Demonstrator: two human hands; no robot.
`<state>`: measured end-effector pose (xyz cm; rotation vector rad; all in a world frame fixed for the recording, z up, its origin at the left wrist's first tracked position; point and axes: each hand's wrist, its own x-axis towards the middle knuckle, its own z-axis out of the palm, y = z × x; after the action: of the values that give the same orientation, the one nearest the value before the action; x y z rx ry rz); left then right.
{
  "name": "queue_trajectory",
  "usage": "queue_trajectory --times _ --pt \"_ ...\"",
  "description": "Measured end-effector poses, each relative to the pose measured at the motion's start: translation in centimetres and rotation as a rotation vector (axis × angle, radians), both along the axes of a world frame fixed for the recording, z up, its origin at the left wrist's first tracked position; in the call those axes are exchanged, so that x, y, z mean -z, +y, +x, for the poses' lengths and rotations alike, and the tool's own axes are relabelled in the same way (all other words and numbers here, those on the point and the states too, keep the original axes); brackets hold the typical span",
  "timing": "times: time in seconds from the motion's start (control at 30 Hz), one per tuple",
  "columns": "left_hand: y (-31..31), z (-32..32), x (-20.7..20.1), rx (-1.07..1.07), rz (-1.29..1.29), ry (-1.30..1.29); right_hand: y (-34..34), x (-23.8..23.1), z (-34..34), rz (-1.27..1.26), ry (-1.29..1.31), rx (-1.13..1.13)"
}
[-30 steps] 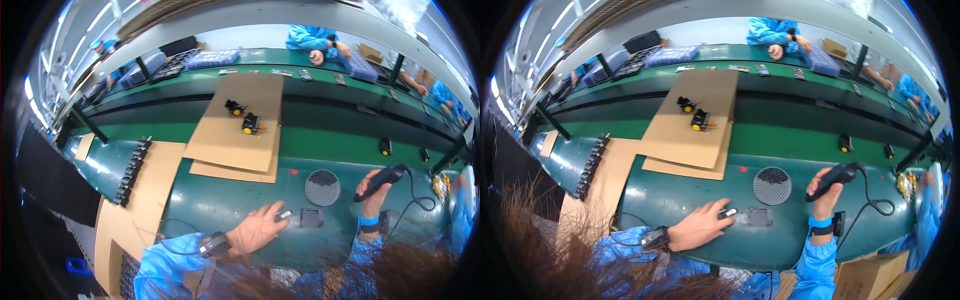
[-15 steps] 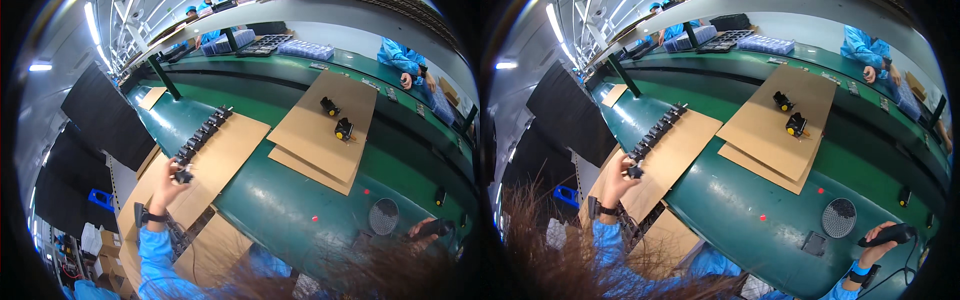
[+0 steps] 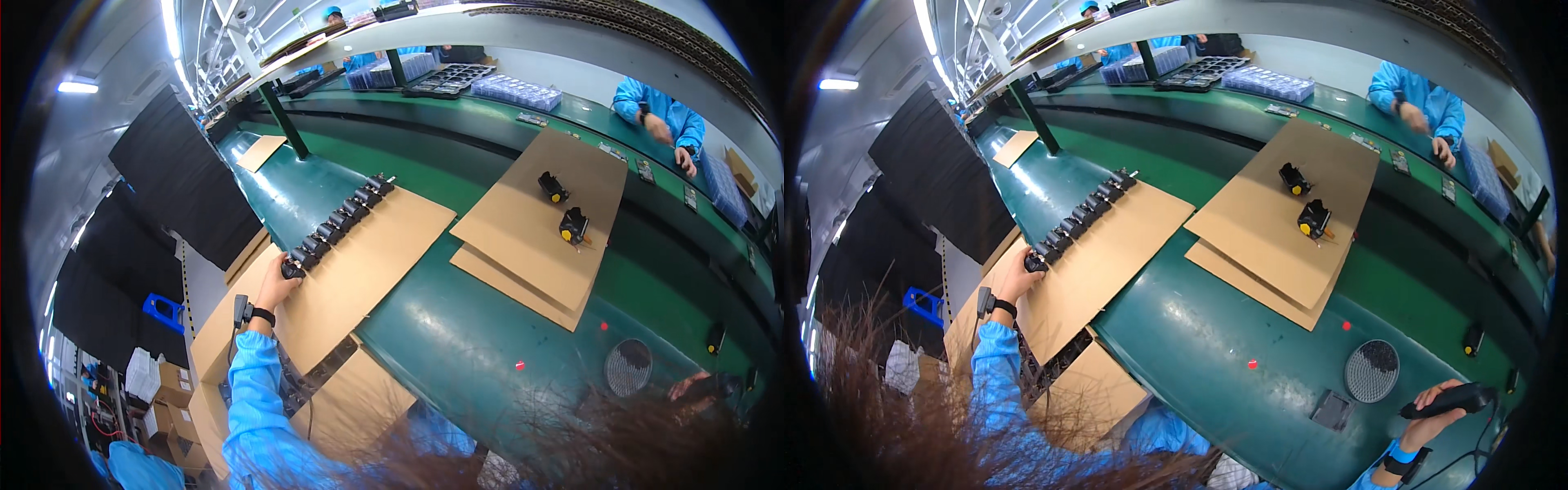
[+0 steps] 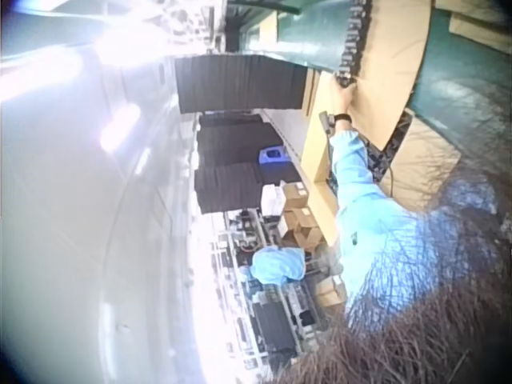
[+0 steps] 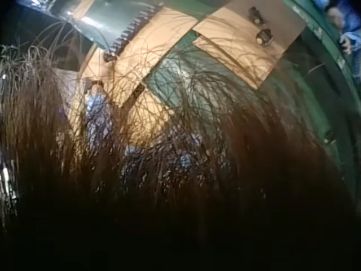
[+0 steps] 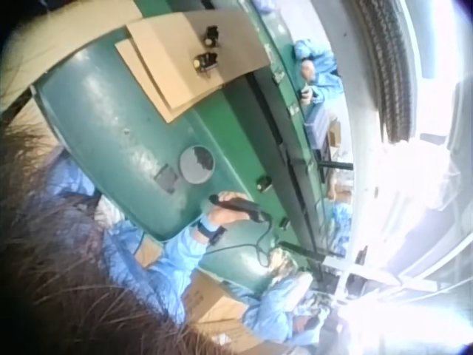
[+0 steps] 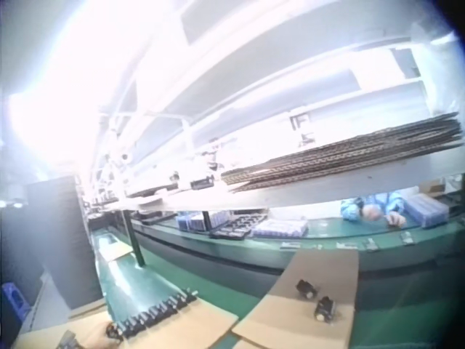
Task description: Assembling small electronic and mechanical components on a factory production line using a handheld electric screwdriver.
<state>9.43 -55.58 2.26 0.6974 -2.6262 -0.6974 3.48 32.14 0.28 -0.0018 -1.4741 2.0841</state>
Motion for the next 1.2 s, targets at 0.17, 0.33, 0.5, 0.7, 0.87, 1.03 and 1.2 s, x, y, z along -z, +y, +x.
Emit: queue_trajectory --times 0.17,0.33,0.5,0.7,0.87,1.03,1.2 --pt "0.3 -0.9 -0.2 -0.017 0.000 -0.032 -0.3 -0.2 0.0 0.027 -0.001 0.006" --pt "1.3 -1.3 -0.5 -0.071 -0.093 -0.031 0.6 0.5 -0.1 0.021 0.001 -0.026" --pt "-0.2 -2.6 0.9 -0.001 -0.069 0.015 0.7 0.4 0.5 0.025 0.005 0.016" --pt "-0.6 -0.8 -1.4 -0.005 -0.002 -0.040 -1.3 -0.3 -0.5 -0.047 -0.014 -0.153" --pt "-0.9 -2.6 0.9 0.024 0.039 0.040 -1.4 -0.9 0.1 0.120 0.013 -0.063" --pt "6.9 -5.8 -2.3 0.034 -0.398 0.322 -2.6 -3.0 0.2 0.114 -0.007 -0.050" --pt "28.2 -9.5 -9.4 0.536 -0.202 0.359 -1.1 -2.5 0.0 0.232 0.020 -0.037"
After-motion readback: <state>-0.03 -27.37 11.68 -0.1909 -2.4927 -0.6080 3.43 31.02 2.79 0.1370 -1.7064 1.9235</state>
